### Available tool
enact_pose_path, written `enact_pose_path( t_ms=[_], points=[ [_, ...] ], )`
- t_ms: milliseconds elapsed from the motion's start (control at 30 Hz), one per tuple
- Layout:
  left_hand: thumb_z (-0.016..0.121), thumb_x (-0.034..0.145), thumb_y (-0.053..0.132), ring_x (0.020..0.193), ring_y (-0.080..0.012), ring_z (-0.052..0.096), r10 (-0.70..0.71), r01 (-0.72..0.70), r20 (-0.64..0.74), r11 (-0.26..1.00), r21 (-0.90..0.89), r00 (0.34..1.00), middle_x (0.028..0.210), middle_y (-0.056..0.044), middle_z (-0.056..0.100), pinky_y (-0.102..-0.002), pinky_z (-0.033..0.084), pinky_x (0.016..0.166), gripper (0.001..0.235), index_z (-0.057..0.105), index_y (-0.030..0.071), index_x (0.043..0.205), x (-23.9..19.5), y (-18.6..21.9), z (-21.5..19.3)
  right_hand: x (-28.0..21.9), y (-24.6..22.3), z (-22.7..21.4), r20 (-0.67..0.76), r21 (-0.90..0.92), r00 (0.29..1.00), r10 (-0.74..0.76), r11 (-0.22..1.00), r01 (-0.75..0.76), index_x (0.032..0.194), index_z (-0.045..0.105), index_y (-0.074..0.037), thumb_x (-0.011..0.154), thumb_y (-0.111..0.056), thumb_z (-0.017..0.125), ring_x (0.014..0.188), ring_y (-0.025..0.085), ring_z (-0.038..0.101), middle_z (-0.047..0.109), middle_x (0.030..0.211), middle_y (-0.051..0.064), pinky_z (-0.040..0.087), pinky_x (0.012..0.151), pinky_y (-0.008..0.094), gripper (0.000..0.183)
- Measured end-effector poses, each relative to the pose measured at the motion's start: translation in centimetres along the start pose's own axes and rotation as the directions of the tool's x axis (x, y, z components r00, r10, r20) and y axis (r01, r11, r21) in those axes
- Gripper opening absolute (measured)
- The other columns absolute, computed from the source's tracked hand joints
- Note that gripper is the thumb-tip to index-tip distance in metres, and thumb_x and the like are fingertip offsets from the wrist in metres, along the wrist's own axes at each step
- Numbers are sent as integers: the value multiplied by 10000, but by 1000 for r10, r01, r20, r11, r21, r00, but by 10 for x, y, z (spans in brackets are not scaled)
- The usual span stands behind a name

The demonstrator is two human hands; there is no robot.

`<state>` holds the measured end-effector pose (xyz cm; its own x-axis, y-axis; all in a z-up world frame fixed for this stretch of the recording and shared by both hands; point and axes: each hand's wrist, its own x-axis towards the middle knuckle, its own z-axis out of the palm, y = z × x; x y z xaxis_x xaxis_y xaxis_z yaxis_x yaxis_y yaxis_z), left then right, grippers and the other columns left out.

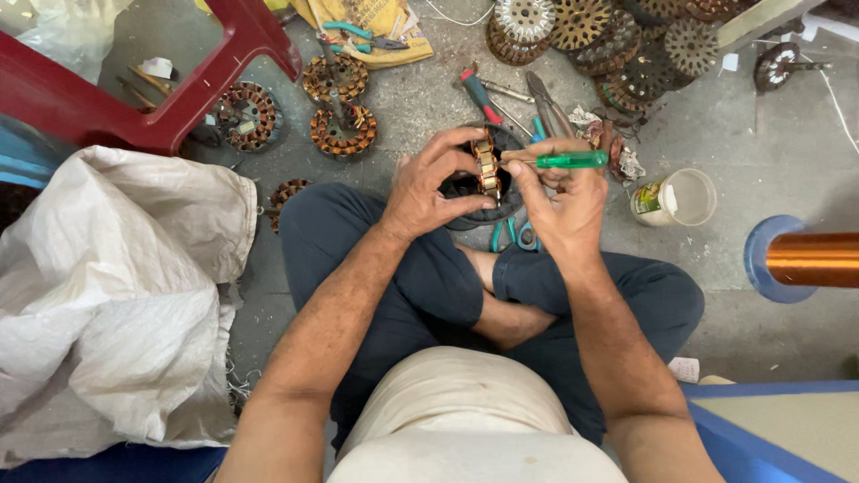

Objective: The person works on motor stators by hand, using a screwdriver to press insulation or wires into slots, cutting small pieces of white material with scissors, and fitting the cut pieces into the stator slots.

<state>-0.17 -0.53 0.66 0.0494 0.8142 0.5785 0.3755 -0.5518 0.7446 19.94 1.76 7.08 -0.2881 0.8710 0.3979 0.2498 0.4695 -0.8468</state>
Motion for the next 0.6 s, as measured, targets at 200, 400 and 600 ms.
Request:
enact_pose_path(
  t_ms=[200,400,600],
  points=[
    [932,755,329,1217,-247,694,59,-62,38,995,81,997,1414,-22,615,-365,611,931,419,681,124,1020,5,3,-3,1,7,-1,21,-92,998,-51,994,53,1171,552,21,1003,19,742,1043,192,767,763,1079,146,624,892,291,254],
    [921,778,315,1170,-248,700,117,-123,61,987,106,991,1376,-40,627,-365,612,903,371,665,105,946,10,7,-6,-2,7,3,39,-255,992,-118,959,124,1152,577,13,990,-4,757,975,208,763,740,1046,127,619,851,323,243],
    [903,815,308,1112,-229,706,122,-132,78,983,131,989,1338,-34,637,-360,604,882,353,745,157,1092,14,11,-4,-15,22,10,-26,-222,980,-199,957,188,1089,559,-13,1021,-6,738,909,200,720,734,1018,113,566,811,315,192]
  ],
)
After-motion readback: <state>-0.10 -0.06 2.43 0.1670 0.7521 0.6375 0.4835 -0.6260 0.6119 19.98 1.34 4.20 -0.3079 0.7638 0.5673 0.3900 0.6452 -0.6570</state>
